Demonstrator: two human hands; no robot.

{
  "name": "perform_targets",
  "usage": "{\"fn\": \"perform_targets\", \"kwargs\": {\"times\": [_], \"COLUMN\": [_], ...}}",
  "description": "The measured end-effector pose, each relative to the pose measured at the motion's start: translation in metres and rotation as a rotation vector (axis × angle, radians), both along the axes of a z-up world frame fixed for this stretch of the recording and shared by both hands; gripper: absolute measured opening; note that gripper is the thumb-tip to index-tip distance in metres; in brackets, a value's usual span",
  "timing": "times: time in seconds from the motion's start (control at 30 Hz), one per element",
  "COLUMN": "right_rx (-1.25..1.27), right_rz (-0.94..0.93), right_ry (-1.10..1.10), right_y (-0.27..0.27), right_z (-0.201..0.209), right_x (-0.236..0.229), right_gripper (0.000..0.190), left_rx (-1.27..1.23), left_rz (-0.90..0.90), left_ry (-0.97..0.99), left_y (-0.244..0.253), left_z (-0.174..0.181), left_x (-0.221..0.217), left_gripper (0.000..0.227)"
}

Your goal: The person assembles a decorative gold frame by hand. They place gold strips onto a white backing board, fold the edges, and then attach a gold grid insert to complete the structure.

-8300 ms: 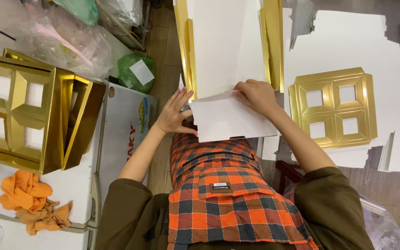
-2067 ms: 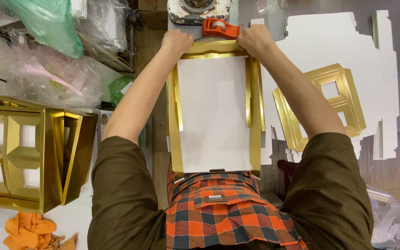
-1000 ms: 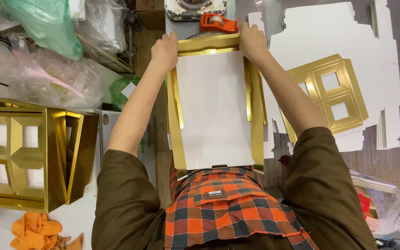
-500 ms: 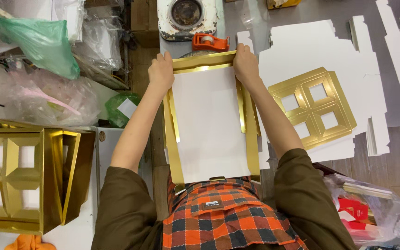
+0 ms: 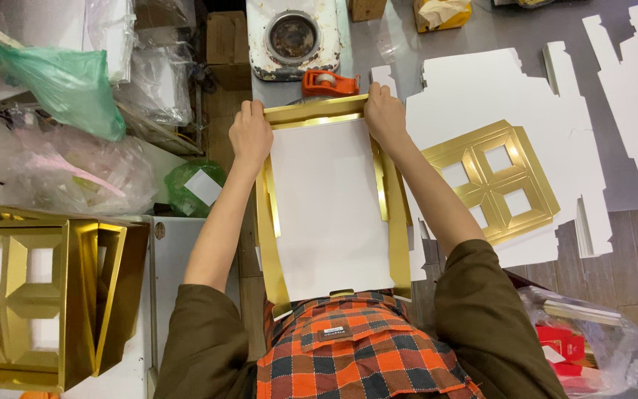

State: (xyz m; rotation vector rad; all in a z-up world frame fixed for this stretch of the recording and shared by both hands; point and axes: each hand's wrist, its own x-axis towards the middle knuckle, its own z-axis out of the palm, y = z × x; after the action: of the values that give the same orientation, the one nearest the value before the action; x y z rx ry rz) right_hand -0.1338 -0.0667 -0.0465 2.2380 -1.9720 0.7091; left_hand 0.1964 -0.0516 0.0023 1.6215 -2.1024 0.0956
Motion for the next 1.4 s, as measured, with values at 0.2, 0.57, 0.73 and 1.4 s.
{"fn": "perform_targets", "kwargs": {"times": [0.2, 0.57, 0.73, 1.4], "right_rx": [0.096, 0.157, 0.13, 0.425], "right_rz": [0.051, 0.04, 0.004, 0.783], "right_ry": [-0.032, -0.063, -0.085, -0.812], "right_y": [-0.005, -0.018, -0.022, 0.224], "right_z": [0.001, 0.0, 0.0, 0.298], "right_x": [-0.004, -0.007, -0.006, 0.03], "right_gripper": [0.019, 0.025, 0.022, 0.06], "left_rx": [-0.009, 0.011, 0.023, 0.017], "left_rz": [0.042, 0.028, 0.024, -0.041], "left_ry": [0.018, 0.03, 0.042, -0.056], "left_y": [-0.007, -0.018, -0.023, -0.056], "left_z": [-0.004, -0.004, -0.005, -0.004], "left_x": [-0.001, -0.002, -0.003, -0.026], "left_gripper": [0.018, 0.019, 0.022, 0.04]}}
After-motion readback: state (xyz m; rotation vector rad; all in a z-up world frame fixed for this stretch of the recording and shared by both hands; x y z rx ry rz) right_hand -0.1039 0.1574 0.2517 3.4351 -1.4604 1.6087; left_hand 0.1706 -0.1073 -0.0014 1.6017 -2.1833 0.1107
